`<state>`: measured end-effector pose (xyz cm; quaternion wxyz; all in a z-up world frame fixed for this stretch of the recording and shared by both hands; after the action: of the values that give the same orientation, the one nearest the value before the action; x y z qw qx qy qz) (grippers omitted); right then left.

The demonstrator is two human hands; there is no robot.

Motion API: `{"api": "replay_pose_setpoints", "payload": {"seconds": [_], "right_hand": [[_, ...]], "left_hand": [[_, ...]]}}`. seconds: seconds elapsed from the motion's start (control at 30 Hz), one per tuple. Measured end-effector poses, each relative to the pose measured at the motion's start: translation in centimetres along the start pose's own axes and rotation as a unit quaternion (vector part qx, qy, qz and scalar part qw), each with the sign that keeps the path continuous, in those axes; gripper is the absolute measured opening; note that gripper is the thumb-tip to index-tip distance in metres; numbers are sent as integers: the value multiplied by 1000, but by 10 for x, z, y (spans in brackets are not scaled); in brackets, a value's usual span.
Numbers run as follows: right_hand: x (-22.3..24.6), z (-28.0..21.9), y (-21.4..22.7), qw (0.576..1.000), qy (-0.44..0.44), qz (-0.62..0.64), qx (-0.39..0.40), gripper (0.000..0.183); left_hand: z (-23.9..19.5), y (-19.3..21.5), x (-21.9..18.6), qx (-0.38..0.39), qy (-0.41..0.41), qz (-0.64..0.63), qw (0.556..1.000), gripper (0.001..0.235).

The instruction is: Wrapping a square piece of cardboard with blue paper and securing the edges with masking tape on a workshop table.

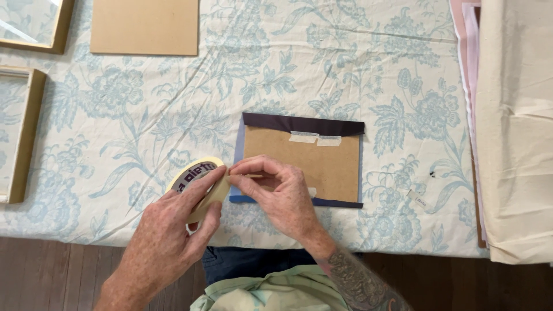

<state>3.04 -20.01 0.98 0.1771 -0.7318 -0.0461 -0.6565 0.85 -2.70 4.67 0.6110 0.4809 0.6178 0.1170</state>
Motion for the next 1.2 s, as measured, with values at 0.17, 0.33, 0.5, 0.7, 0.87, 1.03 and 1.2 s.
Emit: {"api": "replay_pose_setpoints", "payload": {"seconds": [0.17,0.33,0.5,0.7,0.87,1.03,1.2], "right_hand": [[-1,1,6,1000,-7,-10,11,12],[-3,-1,13,1000,3,-17,-4,10],[5,-7,16,999,22,-28,-21,8],[2,-10,16,997,-52,-48,-25,31],[7,-6,12,998,-36,-53,-26,48],[28,-2,10,989,3,-145,13,23],[28,-2,7,993,34,-111,34,13]], "left_hand": [[3,5,-4,11,10,15,1000,57],[12,9,-8,30,27,36,999,57],[21,9,-5,39,44,141,988,39],[23,6,-7,19,19,138,990,14],[26,4,-11,-19,-2,139,990,11],[27,8,-16,-31,-33,167,985,16],[22,10,-14,-66,-33,170,983,7]]}}
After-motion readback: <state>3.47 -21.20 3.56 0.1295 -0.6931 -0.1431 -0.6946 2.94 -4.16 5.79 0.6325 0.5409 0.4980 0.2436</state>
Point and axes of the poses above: each hand's wrist, its own z-axis towards the middle knuckle, its own y-axis out of the back of the hand, x = y × z, the point moved 4 cm from there along z, towards the middle knuckle, and after that the axes turned 10 degrees about x, right-handed, at the moved point
